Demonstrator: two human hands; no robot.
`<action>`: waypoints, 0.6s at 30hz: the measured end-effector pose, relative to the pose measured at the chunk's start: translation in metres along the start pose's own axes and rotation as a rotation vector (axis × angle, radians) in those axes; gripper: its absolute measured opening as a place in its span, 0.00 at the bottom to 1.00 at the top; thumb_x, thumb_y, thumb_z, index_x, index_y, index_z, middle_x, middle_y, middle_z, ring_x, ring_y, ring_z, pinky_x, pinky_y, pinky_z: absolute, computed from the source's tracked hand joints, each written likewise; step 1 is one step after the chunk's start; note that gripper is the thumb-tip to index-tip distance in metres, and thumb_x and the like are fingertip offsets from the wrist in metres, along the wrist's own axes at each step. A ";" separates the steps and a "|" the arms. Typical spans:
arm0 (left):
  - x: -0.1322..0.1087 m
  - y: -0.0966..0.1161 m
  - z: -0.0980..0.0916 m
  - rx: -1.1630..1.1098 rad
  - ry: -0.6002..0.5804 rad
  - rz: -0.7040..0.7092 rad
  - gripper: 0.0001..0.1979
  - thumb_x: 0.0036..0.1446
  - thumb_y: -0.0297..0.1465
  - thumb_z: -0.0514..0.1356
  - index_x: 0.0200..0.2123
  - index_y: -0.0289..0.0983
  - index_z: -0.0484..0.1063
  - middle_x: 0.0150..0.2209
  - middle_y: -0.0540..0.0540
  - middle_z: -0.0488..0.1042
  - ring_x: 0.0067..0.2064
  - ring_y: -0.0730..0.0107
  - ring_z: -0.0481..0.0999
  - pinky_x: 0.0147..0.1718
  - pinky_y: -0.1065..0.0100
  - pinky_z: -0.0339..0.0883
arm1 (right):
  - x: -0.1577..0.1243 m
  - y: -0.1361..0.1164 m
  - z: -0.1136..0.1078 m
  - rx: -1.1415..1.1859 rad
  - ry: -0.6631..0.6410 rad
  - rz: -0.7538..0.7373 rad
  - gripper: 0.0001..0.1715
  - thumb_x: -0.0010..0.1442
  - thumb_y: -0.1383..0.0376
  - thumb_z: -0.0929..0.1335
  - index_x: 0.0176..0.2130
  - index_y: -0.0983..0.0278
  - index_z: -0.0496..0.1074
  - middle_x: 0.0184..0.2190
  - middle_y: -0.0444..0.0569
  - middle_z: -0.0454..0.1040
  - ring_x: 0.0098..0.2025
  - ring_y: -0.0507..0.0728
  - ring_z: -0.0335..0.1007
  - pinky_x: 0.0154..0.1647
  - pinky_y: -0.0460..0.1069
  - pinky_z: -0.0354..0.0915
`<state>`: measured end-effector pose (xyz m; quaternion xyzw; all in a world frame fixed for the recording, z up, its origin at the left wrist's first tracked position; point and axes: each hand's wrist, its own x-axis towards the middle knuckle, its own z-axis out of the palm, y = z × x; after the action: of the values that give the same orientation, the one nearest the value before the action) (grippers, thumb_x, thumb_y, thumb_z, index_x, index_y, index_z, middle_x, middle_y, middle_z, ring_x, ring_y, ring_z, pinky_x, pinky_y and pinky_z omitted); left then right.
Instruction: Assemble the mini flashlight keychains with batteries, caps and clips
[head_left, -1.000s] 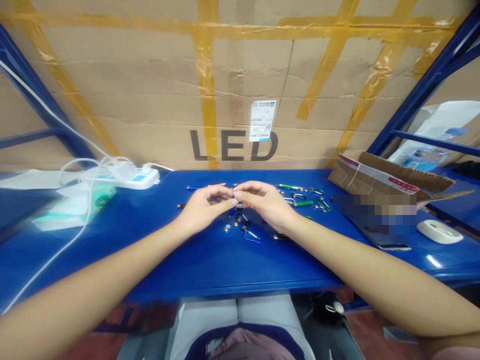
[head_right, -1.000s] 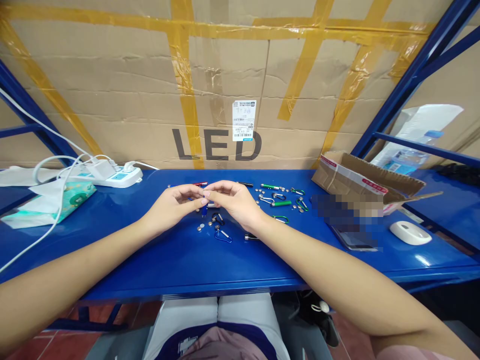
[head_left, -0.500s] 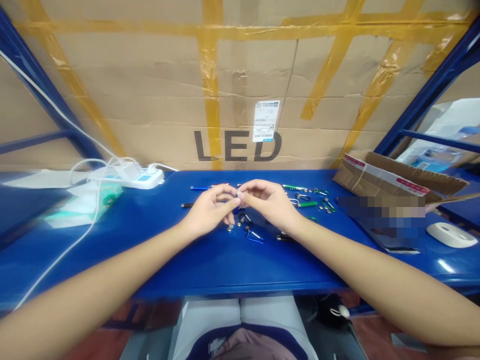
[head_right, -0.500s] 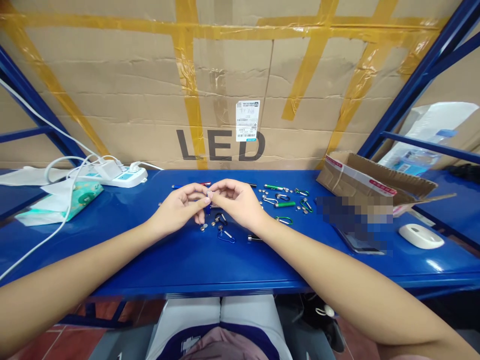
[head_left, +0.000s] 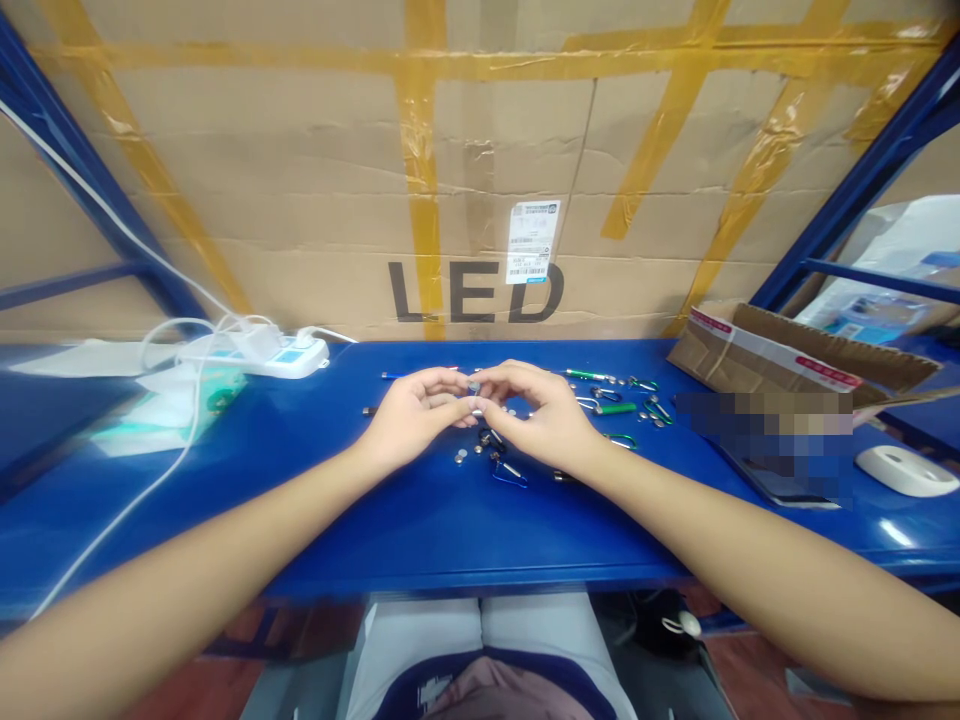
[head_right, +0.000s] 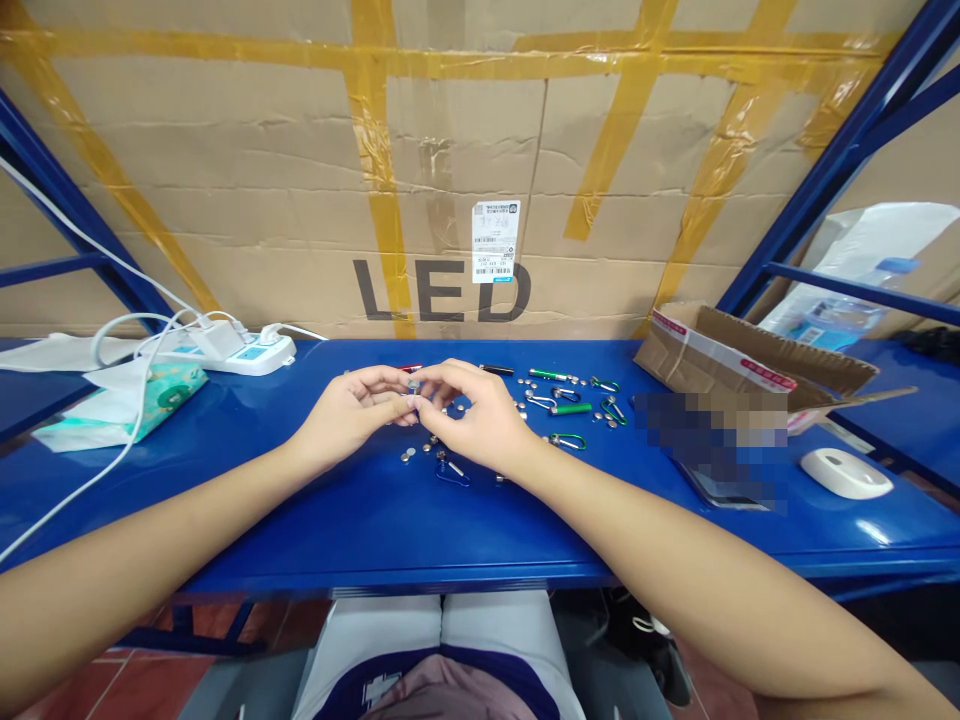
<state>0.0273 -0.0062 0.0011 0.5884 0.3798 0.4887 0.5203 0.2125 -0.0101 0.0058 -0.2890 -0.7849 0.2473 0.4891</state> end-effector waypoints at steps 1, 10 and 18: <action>0.000 0.000 0.000 -0.001 -0.004 0.008 0.20 0.44 0.35 0.73 0.38 0.33 0.74 0.33 0.46 0.80 0.31 0.69 0.80 0.36 0.65 0.77 | 0.000 0.001 0.000 0.027 -0.002 0.016 0.12 0.59 0.64 0.70 0.45 0.59 0.75 0.37 0.49 0.75 0.33 0.54 0.71 0.40 0.52 0.70; -0.001 -0.001 -0.003 0.134 -0.066 0.158 0.14 0.47 0.32 0.71 0.36 0.34 0.74 0.39 0.45 0.78 0.34 0.73 0.78 0.41 0.65 0.75 | -0.002 0.000 0.000 0.011 -0.031 0.002 0.15 0.56 0.69 0.69 0.45 0.60 0.68 0.39 0.48 0.73 0.33 0.53 0.69 0.40 0.51 0.68; 0.001 0.002 -0.008 0.228 -0.004 0.208 0.13 0.49 0.33 0.70 0.36 0.34 0.73 0.39 0.43 0.78 0.32 0.73 0.76 0.37 0.67 0.74 | 0.000 0.007 -0.004 -0.216 -0.120 0.073 0.07 0.53 0.70 0.69 0.34 0.62 0.69 0.34 0.47 0.72 0.38 0.56 0.67 0.44 0.53 0.64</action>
<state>0.0196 -0.0037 0.0033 0.6810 0.3687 0.4924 0.3974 0.2174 -0.0046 0.0028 -0.3529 -0.8238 0.1957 0.3982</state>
